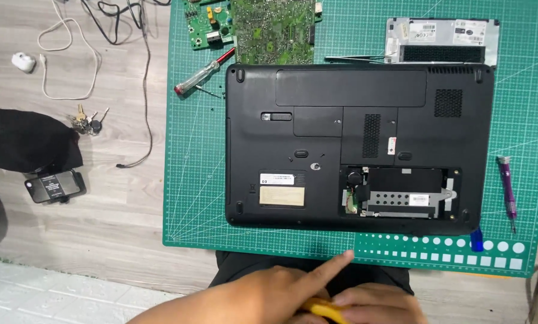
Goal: Disassembling a laptop to check the battery and internal components by removing screws from the back panel using a screwdriver.
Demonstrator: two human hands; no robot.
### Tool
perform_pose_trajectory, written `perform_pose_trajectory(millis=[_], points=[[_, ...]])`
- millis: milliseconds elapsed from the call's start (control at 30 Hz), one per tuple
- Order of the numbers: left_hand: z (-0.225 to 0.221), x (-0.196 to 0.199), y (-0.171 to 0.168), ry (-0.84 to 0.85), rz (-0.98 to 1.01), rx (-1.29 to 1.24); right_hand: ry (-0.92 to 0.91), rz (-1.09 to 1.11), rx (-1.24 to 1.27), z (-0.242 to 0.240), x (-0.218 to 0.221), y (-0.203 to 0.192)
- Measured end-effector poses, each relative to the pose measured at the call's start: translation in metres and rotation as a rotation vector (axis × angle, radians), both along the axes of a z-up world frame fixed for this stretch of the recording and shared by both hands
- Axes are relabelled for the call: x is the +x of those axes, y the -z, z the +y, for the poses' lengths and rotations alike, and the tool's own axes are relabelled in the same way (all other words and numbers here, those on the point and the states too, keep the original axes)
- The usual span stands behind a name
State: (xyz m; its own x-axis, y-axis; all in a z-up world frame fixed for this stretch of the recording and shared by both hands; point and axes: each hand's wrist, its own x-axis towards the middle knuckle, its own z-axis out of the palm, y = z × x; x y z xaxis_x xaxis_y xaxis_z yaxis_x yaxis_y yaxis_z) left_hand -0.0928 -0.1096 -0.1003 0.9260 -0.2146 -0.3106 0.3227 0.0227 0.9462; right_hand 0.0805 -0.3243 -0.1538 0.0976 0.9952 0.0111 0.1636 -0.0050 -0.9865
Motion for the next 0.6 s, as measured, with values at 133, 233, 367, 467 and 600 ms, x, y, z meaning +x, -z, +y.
perform_pose_trajectory(millis=[133,233,367,467,600], points=[[-0.004,-0.017,0.009,-0.385,-0.202,0.182,0.077,-0.104,-0.066,-0.058,0.031,0.021],[-0.005,-0.027,0.018,-0.435,-0.009,0.193,0.144,-0.038,-0.102,-0.085,0.038,0.031],[-0.007,-0.036,0.029,-0.496,-0.024,0.277,0.203,0.288,-0.124,-0.081,0.025,0.038],[-0.01,-0.038,0.035,-0.525,-0.099,0.316,0.333,0.633,-0.101,-0.056,0.0,0.029],[-0.018,-0.036,0.044,-0.554,-0.241,0.349,0.36,0.688,-0.06,-0.031,-0.008,0.011]])
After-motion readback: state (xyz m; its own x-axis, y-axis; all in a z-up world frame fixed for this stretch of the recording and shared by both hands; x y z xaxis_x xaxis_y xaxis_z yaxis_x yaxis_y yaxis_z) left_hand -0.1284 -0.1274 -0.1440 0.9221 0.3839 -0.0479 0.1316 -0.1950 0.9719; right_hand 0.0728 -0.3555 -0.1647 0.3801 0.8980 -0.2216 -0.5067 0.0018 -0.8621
